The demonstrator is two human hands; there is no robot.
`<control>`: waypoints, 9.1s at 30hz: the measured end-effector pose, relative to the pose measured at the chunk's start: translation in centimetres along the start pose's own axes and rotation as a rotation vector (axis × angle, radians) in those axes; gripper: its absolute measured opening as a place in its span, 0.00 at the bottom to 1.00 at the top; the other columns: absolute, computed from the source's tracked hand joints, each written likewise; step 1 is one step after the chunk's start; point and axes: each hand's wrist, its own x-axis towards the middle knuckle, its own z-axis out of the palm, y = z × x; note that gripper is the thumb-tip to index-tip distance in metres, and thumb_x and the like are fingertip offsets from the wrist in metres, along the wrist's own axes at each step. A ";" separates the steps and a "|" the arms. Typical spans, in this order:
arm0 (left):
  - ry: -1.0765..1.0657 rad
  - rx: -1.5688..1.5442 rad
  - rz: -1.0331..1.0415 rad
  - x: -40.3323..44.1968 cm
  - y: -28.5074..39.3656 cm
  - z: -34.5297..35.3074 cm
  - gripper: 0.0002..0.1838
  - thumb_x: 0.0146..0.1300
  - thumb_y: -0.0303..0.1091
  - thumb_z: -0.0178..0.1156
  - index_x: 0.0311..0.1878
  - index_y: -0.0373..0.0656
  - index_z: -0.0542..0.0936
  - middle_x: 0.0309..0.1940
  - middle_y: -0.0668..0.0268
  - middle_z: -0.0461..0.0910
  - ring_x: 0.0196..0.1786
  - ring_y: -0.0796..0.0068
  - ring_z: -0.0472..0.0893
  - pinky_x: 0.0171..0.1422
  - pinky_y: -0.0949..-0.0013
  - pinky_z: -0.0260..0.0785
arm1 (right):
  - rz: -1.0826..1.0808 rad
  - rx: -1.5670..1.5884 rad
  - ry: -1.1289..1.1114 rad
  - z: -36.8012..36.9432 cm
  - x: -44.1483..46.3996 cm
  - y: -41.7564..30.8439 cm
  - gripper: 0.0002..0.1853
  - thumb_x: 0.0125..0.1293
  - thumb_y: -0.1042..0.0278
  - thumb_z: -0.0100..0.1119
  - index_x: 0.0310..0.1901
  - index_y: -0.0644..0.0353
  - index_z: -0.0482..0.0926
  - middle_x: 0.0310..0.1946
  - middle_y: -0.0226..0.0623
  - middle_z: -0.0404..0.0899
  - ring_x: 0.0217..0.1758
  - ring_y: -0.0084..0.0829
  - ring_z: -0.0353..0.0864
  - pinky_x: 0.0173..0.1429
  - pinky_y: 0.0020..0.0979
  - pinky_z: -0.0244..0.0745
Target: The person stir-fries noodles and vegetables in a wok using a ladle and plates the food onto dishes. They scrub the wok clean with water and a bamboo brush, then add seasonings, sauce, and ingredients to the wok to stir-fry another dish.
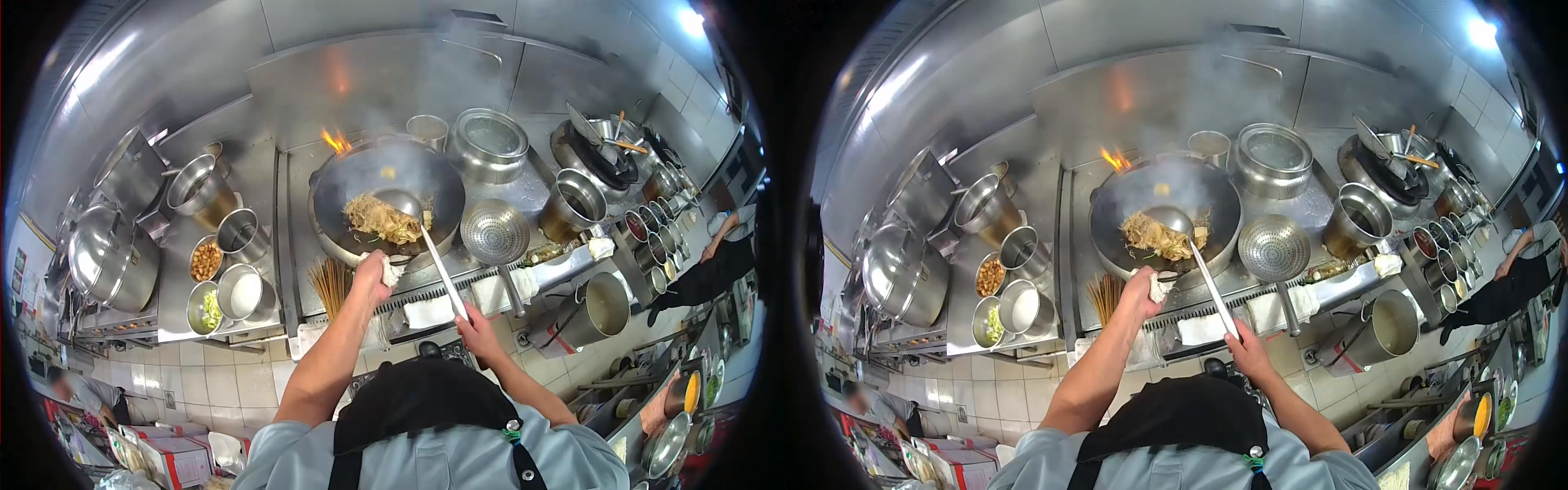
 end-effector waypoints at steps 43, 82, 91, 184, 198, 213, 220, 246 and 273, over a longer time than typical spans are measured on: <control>-0.040 0.284 -0.331 -7.1 -16.3 13.3 0.34 0.72 0.66 0.51 0.54 0.40 0.80 0.32 0.53 0.85 0.26 0.56 0.83 0.27 0.56 0.78 | 0.263 -0.013 1.039 -66.2 -1.3 3.7 0.07 0.66 0.69 0.53 0.37 0.66 0.74 0.20 0.38 0.76 0.17 0.33 0.76 0.20 0.38 0.72; -0.212 0.010 -0.123 -13.1 -6.0 -5.0 0.30 0.78 0.54 0.52 0.61 0.32 0.76 0.41 0.49 0.87 0.37 0.59 0.89 0.39 0.59 0.86 | 0.086 0.418 -0.191 -12.8 8.1 -18.4 0.23 0.73 0.72 0.53 0.68 0.63 0.69 0.26 0.28 0.70 0.15 0.19 0.64 0.16 0.25 0.61; -0.186 -0.212 -0.141 -14.3 -1.0 -10.0 0.30 0.70 0.56 0.60 0.65 0.44 0.77 0.53 0.51 0.84 0.53 0.54 0.86 0.51 0.46 0.84 | 0.235 0.468 -0.175 -7.1 9.4 -15.9 0.20 0.72 0.72 0.53 0.64 0.62 0.73 0.25 0.28 0.71 0.15 0.18 0.64 0.16 0.24 0.62; 0.037 -0.109 -0.089 4.5 -0.3 -0.3 0.09 0.74 0.37 0.57 0.52 0.45 0.76 0.44 0.57 0.83 0.45 0.57 0.83 0.42 0.55 0.79 | 0.094 -0.575 -0.303 -7.5 12.0 -13.9 0.24 0.72 0.65 0.57 0.66 0.64 0.70 0.44 0.56 0.82 0.51 0.54 0.82 0.58 0.46 0.74; 0.013 0.035 -0.010 -4.5 -3.0 -0.9 0.09 0.69 0.30 0.54 0.50 0.40 0.77 0.38 0.57 0.83 0.33 0.60 0.83 0.31 0.61 0.78 | -0.104 -0.734 -0.269 -5.2 4.9 -16.5 0.25 0.72 0.64 0.57 0.66 0.67 0.70 0.41 0.55 0.83 0.44 0.53 0.84 0.49 0.45 0.78; 0.044 0.009 0.089 -8.6 -5.4 -1.2 0.09 0.73 0.33 0.50 0.50 0.41 0.77 0.38 0.55 0.84 0.31 0.61 0.83 0.27 0.60 0.77 | 0.125 -0.411 -0.188 -4.8 3.6 -18.4 0.25 0.73 0.64 0.61 0.68 0.59 0.71 0.27 0.30 0.75 0.23 0.22 0.73 0.24 0.31 0.69; 0.050 0.032 0.050 1.0 0.6 -0.9 0.06 0.69 0.30 0.52 0.44 0.39 0.75 0.31 0.56 0.80 0.28 0.58 0.81 0.28 0.55 0.76 | 0.158 -0.267 -0.066 -10.6 2.5 -15.6 0.24 0.73 0.64 0.61 0.68 0.60 0.73 0.29 0.28 0.75 0.23 0.18 0.69 0.26 0.27 0.66; 0.076 0.037 -0.075 -8.4 0.3 2.4 0.05 0.70 0.31 0.53 0.44 0.42 0.74 0.40 0.53 0.85 0.32 0.63 0.84 0.26 0.62 0.77 | 0.266 -0.457 -0.383 -6.6 2.8 -23.0 0.28 0.75 0.64 0.56 0.74 0.56 0.67 0.26 0.27 0.73 0.19 0.22 0.70 0.24 0.30 0.72; 0.011 -0.068 -0.037 -5.4 1.4 4.3 0.06 0.69 0.31 0.51 0.44 0.42 0.76 0.34 0.58 0.81 0.30 0.59 0.82 0.31 0.55 0.78 | 0.162 -0.669 -0.366 -5.4 -0.3 -22.1 0.33 0.72 0.64 0.53 0.77 0.59 0.58 0.50 0.62 0.83 0.54 0.63 0.82 0.61 0.51 0.76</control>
